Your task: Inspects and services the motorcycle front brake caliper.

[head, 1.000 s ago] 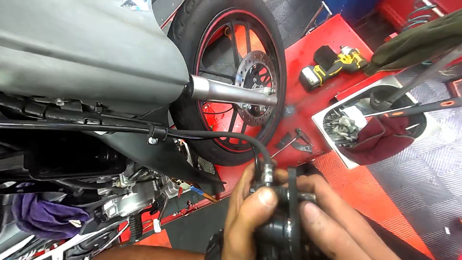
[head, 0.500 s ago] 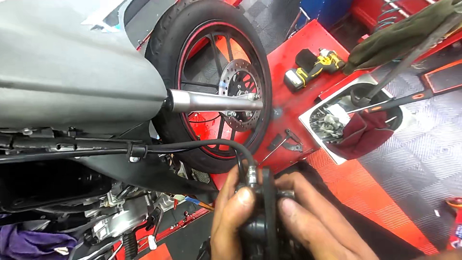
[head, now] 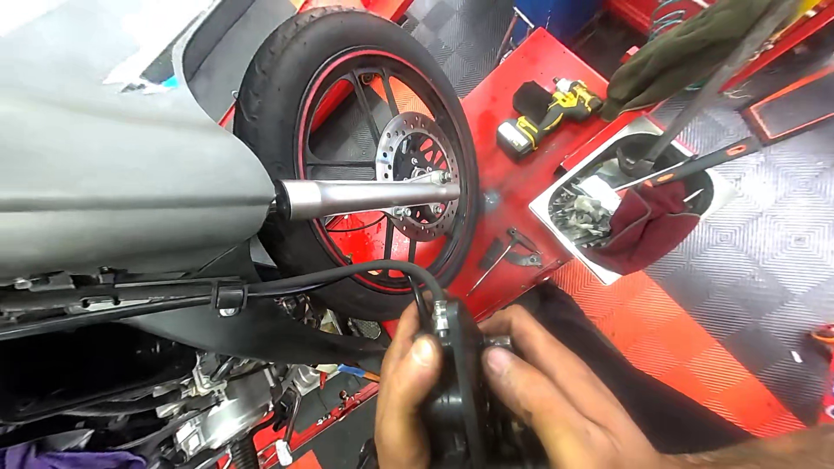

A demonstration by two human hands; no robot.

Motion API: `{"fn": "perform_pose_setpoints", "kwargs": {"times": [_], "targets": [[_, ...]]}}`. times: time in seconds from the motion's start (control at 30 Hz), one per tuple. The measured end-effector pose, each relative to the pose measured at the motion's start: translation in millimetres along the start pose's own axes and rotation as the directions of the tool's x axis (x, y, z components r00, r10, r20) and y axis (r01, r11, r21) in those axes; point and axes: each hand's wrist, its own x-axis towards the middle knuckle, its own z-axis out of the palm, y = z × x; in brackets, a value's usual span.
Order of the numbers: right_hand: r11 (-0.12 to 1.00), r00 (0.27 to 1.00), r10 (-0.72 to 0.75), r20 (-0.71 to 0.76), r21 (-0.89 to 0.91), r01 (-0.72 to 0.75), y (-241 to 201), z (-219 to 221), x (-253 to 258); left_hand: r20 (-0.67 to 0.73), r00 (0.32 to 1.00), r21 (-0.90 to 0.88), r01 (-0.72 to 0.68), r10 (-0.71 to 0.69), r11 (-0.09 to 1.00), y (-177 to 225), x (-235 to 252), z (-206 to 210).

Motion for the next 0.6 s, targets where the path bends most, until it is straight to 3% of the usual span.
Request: {"fn": "perform_pose_setpoints", "kwargs": {"times": [0.37,0.6], "targets": [[1.000,0.999,-0.022,-0.030,-0.023,0.021,7,1,7,0.011,1.000,0.010,-0.026,0.026,1.000,-5,7,-4],[0.999,0.999,0.033,-0.038,-0.023,-0.034,10,3,11,-0.065,0.998,-0.012,0.023,-0.024,1.000,-6,9,-4]]}}
